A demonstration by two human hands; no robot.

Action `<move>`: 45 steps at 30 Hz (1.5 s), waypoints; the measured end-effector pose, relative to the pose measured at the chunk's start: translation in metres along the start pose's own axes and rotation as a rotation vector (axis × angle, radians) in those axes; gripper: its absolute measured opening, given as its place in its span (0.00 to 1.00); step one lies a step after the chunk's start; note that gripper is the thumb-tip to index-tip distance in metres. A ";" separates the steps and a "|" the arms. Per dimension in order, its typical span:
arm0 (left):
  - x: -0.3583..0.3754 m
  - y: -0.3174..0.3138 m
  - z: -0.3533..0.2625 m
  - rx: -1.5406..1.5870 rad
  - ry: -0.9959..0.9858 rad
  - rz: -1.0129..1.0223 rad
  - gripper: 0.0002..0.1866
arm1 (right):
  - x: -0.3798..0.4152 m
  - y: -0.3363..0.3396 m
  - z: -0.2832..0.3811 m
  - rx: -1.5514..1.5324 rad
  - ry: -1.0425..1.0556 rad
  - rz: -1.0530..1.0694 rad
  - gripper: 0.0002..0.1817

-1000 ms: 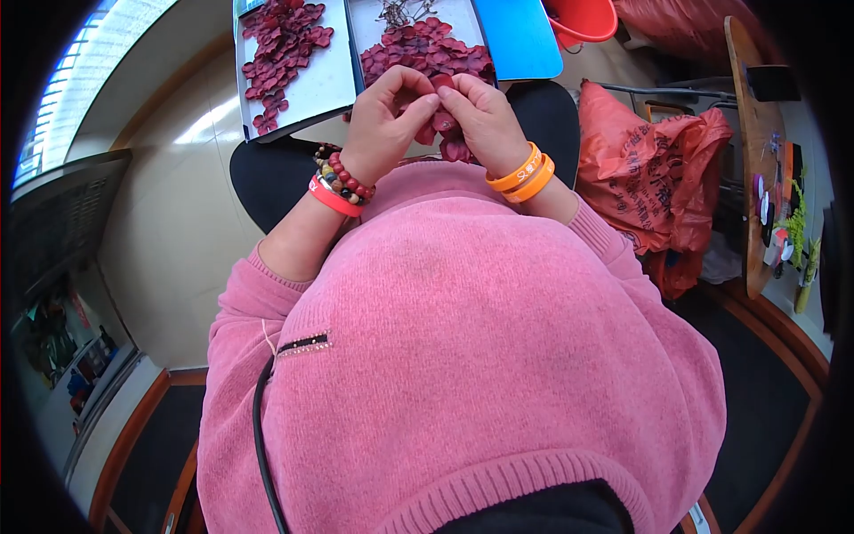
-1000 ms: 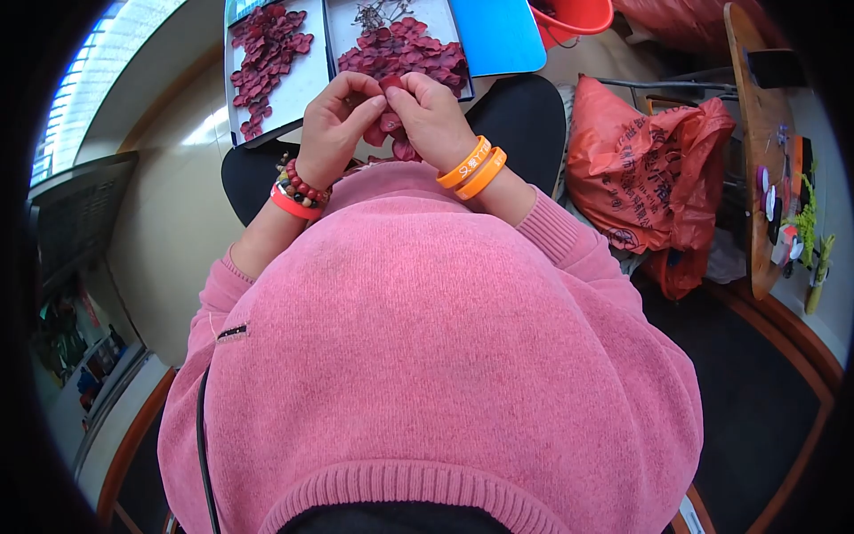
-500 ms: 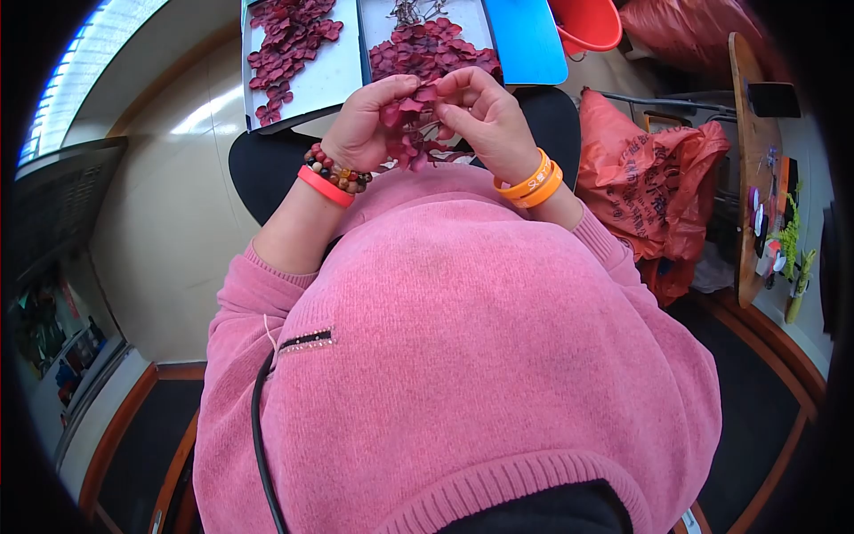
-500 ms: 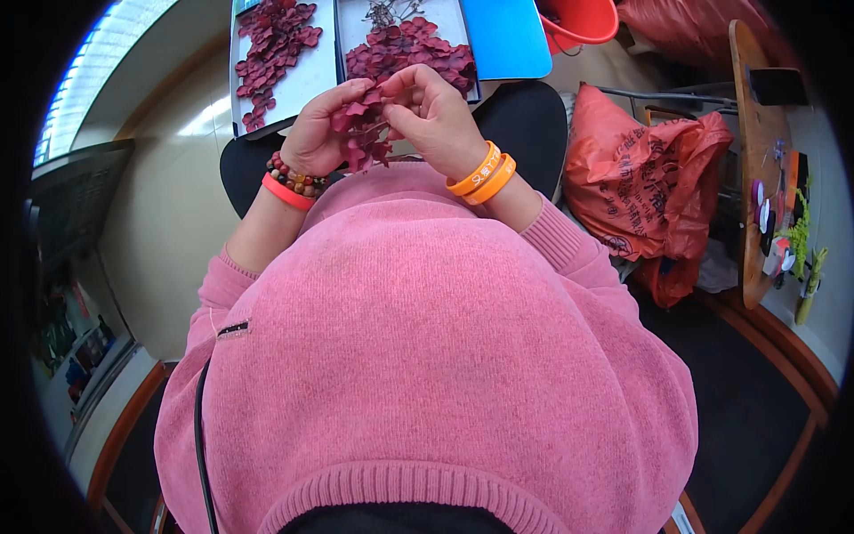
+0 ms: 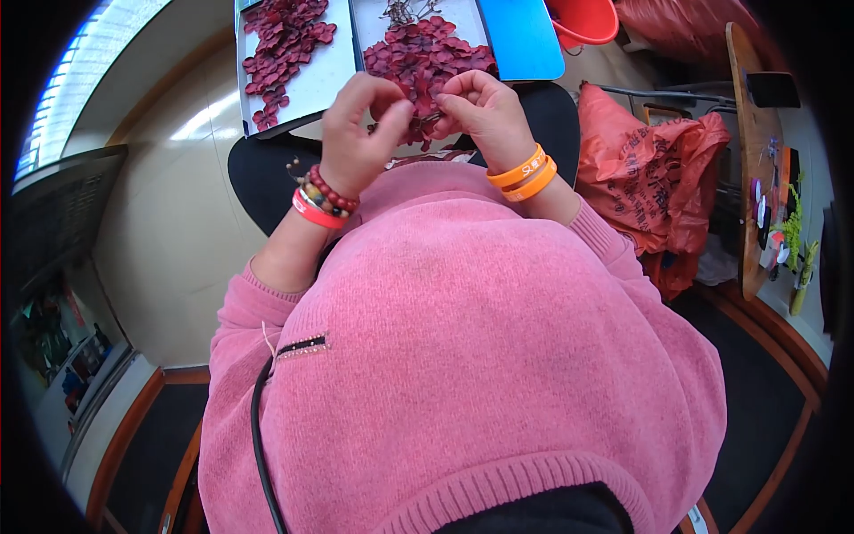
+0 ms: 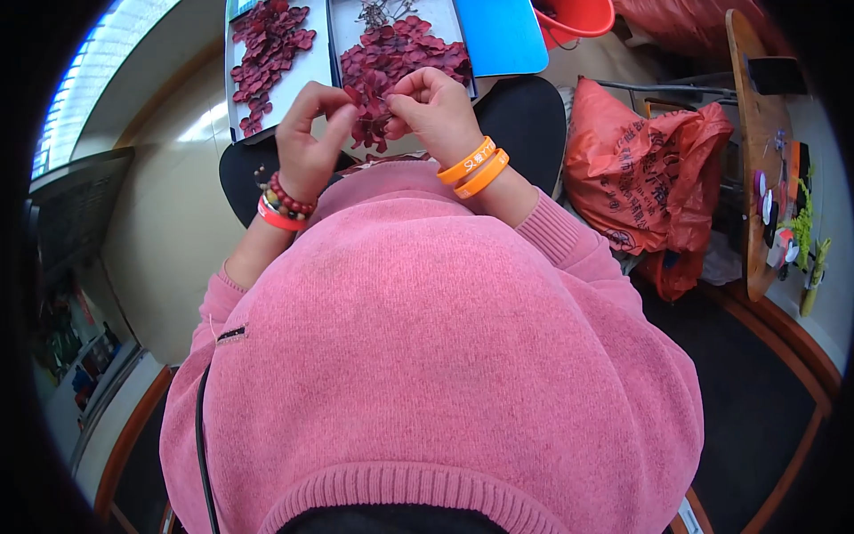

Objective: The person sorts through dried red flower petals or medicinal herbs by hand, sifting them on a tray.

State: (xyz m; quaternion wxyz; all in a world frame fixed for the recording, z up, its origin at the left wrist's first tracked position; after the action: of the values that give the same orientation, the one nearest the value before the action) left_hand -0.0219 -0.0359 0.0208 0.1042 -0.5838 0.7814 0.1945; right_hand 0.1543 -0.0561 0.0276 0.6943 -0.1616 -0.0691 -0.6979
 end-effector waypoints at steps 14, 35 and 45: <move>0.014 -0.012 0.016 0.451 0.622 -0.031 0.06 | 0.003 0.000 0.002 -0.043 -0.023 0.042 0.07; 0.012 -0.012 0.020 1.108 0.798 0.058 0.07 | -0.001 0.006 0.004 0.578 0.676 -0.135 0.12; 0.017 -0.015 0.014 0.996 0.709 0.065 0.07 | -0.011 0.012 0.003 0.891 0.949 -0.275 0.07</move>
State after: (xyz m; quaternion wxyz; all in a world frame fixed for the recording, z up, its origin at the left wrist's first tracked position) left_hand -0.0136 -0.0482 -0.0007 0.0921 -0.4698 0.7830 -0.3972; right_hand 0.1663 -0.0447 0.0248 0.5543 0.4761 -0.0579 -0.6803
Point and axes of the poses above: each hand's wrist, its own x-axis away from the middle knuckle, its own y-axis out of the back of the hand, z = x × y, the point moved 1 cm from there along -x, towards the middle knuckle, and after that the axes turned 6 degrees about x, right-handed, at the moved point
